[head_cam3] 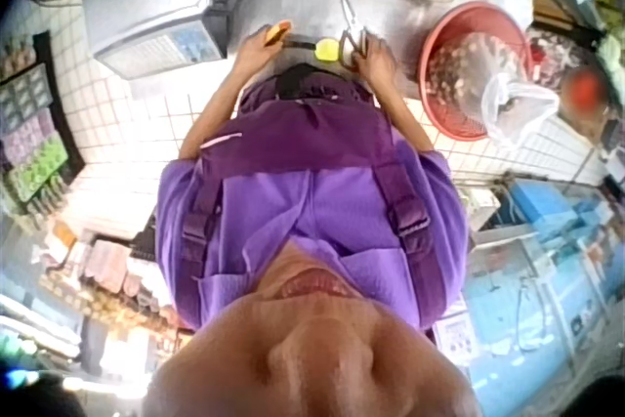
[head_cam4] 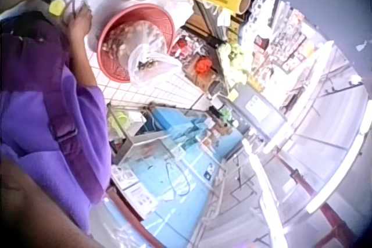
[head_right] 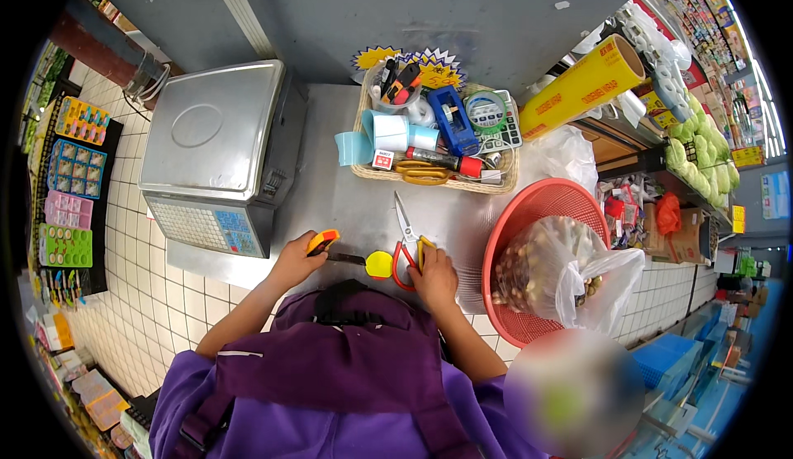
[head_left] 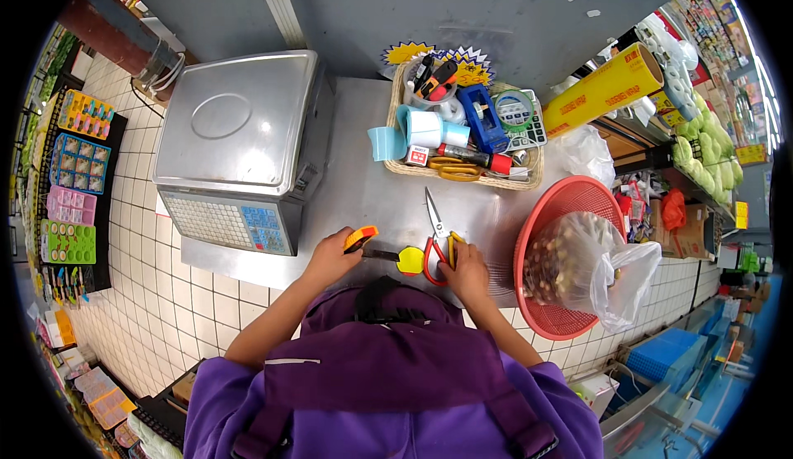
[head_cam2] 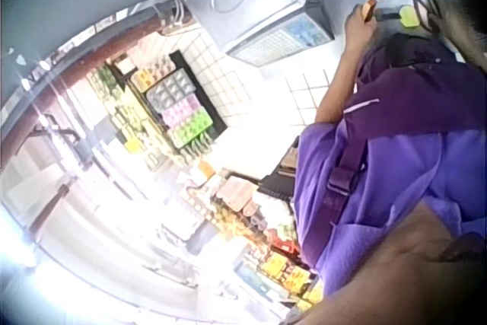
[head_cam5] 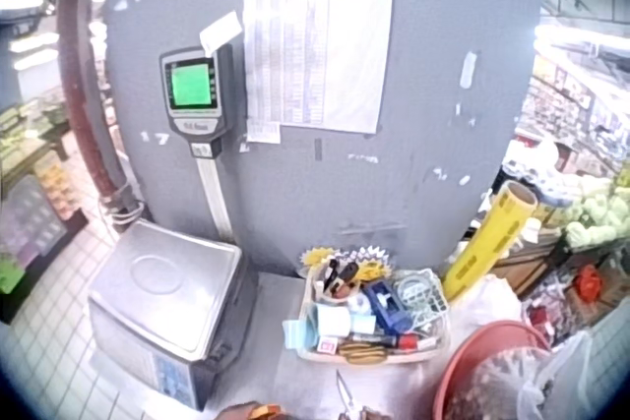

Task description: The person assembles a yellow utility knife by inserting a blade and securing the red locking mechanism. They then move to a sink area, briefly rinse the knife, and return to the counter to continue adjusting the blade and handle.

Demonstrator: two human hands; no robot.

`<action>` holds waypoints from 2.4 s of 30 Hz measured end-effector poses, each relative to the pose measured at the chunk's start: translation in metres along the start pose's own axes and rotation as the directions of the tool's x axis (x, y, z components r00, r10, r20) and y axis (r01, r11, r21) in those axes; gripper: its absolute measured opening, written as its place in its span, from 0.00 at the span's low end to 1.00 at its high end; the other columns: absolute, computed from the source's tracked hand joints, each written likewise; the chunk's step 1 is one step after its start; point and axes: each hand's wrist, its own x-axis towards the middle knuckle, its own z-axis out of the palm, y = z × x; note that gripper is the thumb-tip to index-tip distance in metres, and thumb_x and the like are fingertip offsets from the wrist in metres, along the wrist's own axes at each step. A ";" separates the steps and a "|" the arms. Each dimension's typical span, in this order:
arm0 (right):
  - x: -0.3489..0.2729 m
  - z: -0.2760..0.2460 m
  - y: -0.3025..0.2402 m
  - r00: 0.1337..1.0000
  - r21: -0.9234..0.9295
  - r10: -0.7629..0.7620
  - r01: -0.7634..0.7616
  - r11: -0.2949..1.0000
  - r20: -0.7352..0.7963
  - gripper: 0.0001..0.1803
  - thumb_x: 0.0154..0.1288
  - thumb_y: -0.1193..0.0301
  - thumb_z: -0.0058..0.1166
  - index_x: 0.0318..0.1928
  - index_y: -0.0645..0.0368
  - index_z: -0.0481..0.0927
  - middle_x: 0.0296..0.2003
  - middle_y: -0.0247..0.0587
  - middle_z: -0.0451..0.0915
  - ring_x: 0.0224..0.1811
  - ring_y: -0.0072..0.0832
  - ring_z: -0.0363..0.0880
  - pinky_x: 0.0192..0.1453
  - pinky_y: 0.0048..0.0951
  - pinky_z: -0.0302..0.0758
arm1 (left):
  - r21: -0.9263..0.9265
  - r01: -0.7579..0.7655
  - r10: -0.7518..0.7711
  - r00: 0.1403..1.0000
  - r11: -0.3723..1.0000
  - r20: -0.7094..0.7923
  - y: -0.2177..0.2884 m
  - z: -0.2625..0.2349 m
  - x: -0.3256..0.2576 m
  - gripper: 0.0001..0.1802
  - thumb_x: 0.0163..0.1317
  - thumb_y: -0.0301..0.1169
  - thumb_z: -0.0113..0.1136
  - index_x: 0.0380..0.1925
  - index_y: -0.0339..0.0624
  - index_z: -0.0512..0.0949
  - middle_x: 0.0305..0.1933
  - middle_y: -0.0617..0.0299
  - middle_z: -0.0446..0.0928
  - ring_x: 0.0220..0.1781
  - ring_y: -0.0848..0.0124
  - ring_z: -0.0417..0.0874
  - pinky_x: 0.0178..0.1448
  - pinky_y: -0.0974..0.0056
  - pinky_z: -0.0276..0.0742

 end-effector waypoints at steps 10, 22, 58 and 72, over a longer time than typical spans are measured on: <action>-0.014 -0.028 0.009 0.929 0.696 0.102 -0.336 0.635 0.355 0.16 0.54 0.74 0.55 0.44 0.64 0.73 0.32 0.35 0.78 0.33 0.22 0.76 0.38 0.22 0.74 | -0.389 0.111 -0.147 0.987 0.915 -0.064 -0.033 -0.014 -0.011 0.11 0.49 0.29 0.59 0.32 0.37 0.72 0.25 0.63 0.71 0.28 0.76 0.70 0.34 0.69 0.68; 0.103 -0.237 -0.049 0.891 -0.201 -0.402 0.363 0.910 -0.211 0.17 0.47 0.72 0.53 0.41 0.63 0.73 0.36 0.50 0.76 0.38 0.44 0.75 0.43 0.37 0.72 | -0.433 0.037 -0.085 0.992 0.901 -0.093 -0.022 -0.011 -0.018 0.09 0.51 0.27 0.60 0.31 0.38 0.72 0.26 0.67 0.70 0.29 0.79 0.69 0.34 0.73 0.66; 0.140 -0.188 -0.079 0.866 -0.188 -0.495 0.476 0.859 -0.070 0.12 0.62 0.63 0.43 0.34 0.58 0.72 0.28 0.49 0.74 0.34 0.45 0.74 0.38 0.42 0.71 | -0.542 -0.031 -0.091 0.976 0.840 -0.197 0.005 -0.013 -0.032 0.10 0.51 0.25 0.59 0.33 0.37 0.72 0.25 0.68 0.70 0.28 0.80 0.69 0.34 0.73 0.66; -0.133 -0.122 -0.081 0.934 0.944 0.199 0.255 0.211 -0.297 0.08 0.62 0.68 0.51 0.37 0.60 0.72 0.34 0.36 0.77 0.40 0.20 0.73 0.47 0.24 0.69 | -0.717 -0.146 0.350 0.925 0.681 0.145 0.101 -0.041 -0.035 0.09 0.52 0.21 0.60 0.32 0.41 0.72 0.30 0.63 0.74 0.28 0.76 0.74 0.35 0.71 0.71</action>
